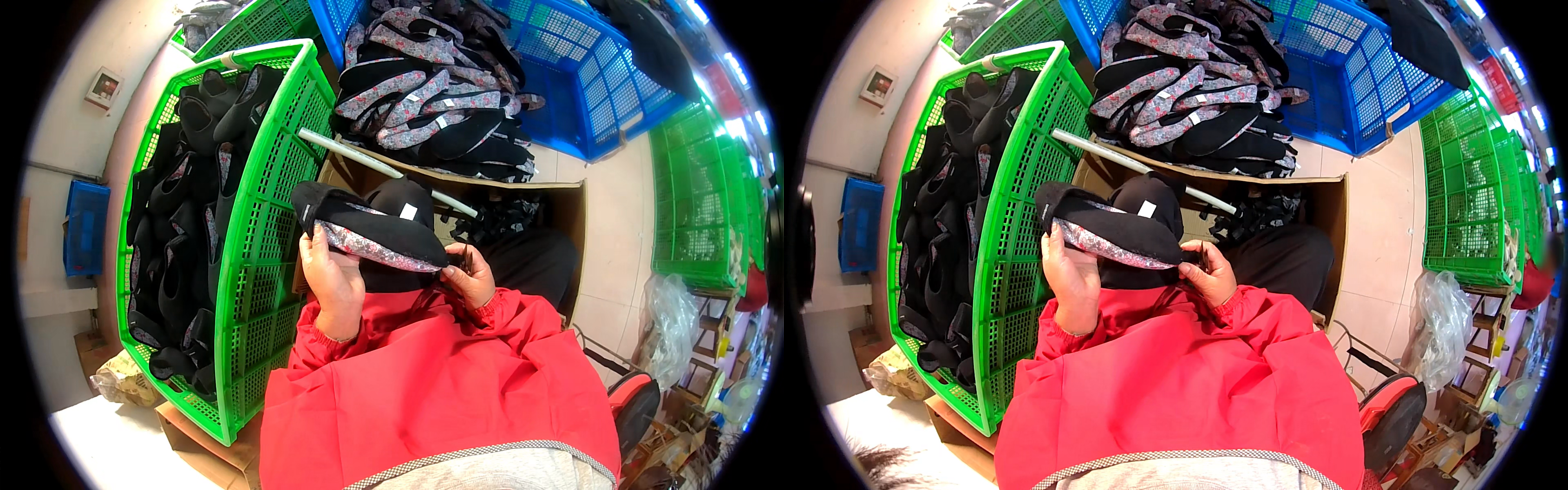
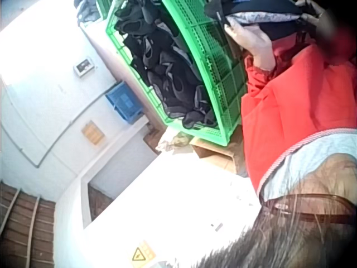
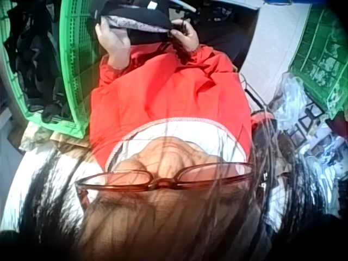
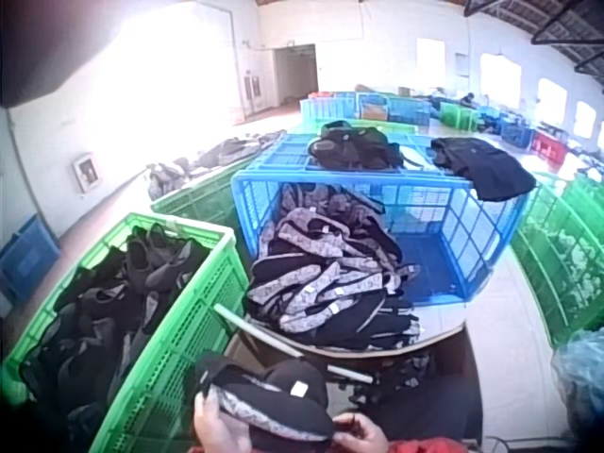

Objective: The person sits on the floor in a workshop and uses a small blade to trim loose threads and fabric from the edges of black slip-on shoes. They pick up shoes from a blue crate, perform the trimming, and place the finished items into a green crate.

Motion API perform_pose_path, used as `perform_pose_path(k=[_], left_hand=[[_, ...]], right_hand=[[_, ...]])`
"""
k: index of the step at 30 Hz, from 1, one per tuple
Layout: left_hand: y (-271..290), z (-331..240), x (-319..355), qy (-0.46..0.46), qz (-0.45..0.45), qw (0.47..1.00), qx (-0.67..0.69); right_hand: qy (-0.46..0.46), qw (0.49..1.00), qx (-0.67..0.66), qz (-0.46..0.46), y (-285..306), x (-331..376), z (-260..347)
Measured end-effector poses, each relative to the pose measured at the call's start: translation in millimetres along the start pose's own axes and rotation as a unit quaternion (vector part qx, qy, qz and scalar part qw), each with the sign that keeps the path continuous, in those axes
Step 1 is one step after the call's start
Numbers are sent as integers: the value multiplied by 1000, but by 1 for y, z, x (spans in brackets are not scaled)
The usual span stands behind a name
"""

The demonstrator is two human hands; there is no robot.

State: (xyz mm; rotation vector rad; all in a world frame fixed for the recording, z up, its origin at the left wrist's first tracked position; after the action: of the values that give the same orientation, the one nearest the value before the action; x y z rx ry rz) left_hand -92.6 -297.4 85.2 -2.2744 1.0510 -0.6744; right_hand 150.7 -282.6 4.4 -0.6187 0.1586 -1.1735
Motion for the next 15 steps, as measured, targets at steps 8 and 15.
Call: perform_pose_path(k=[8, 15], left_hand=[[-31, 32, 32, 75, 147, 971, -175], [-51, 39, 41, 15, 275, 868, -414]], right_hand=[[-28, 998, -36, 35, -5, 0, -20], [-99, 993, -8, 57, -1, 8, -21]])
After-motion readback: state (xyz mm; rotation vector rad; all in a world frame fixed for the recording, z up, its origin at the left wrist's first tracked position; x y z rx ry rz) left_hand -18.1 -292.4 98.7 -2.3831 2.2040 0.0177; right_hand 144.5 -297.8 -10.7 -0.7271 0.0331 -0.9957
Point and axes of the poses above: each hand's wrist, its own x-axis away from the middle knuckle, its own y-axis out of the back of the hand, z = x × y, the point moved 10 cm from there along -x, towards the middle knuckle, and after that the axes turned 1 degree about -x, right-handed, at the moved point
